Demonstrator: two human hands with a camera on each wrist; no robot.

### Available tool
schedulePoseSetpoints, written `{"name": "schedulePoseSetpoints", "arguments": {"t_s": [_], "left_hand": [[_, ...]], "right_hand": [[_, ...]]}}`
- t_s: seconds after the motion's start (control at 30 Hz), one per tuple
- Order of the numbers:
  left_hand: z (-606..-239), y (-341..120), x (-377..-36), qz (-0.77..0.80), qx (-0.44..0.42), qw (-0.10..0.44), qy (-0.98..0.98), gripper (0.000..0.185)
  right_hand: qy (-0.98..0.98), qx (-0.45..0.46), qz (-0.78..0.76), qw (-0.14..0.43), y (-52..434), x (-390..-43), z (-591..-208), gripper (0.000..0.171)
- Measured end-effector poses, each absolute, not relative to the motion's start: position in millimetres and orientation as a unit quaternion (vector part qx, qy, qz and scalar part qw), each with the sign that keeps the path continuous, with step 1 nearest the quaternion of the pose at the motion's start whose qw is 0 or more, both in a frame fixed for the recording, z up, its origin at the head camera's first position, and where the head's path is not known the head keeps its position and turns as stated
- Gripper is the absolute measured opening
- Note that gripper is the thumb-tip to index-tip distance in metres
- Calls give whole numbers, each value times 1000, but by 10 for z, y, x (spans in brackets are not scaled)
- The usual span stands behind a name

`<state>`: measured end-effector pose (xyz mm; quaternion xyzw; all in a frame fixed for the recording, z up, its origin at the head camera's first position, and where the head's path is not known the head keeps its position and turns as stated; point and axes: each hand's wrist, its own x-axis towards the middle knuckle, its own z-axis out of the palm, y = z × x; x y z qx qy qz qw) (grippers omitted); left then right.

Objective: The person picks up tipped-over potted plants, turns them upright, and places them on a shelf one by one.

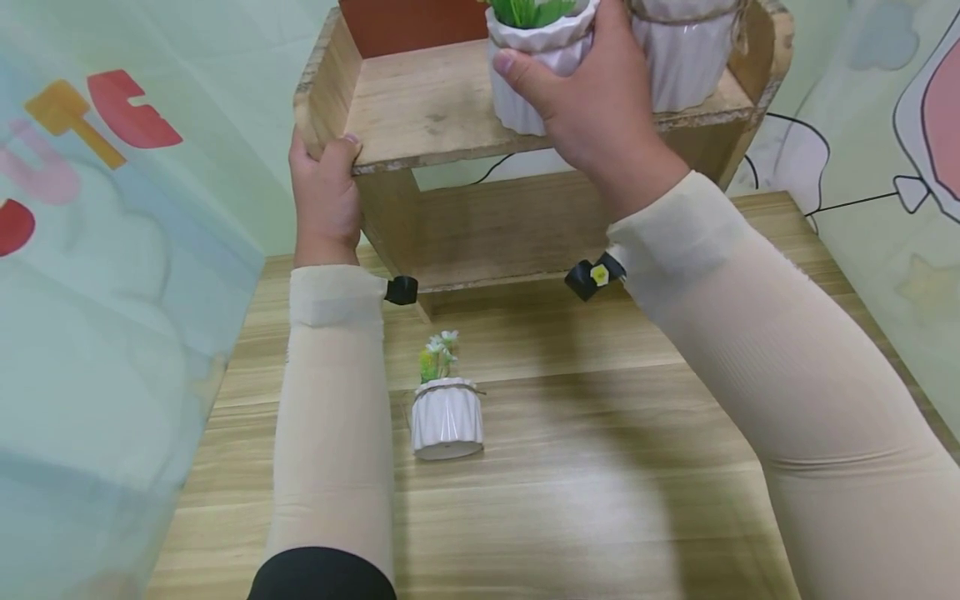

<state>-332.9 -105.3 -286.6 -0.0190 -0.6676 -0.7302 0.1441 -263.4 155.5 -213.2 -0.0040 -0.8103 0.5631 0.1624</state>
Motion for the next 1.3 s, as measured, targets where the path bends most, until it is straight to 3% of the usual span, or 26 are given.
{"name": "schedulePoseSetpoints", "arguments": {"t_s": [0.8,1.3], "left_hand": [[-2869,-1057,-3320,-731,-22,145,-667,66],[-2863,-1054,-3327,-731,-24,149,-666,66]], "right_hand": [[-819,-12,549,165,1547,-2636,-2127,80],[-864,5,468,185,1602,-2596,-2250,92]]}}
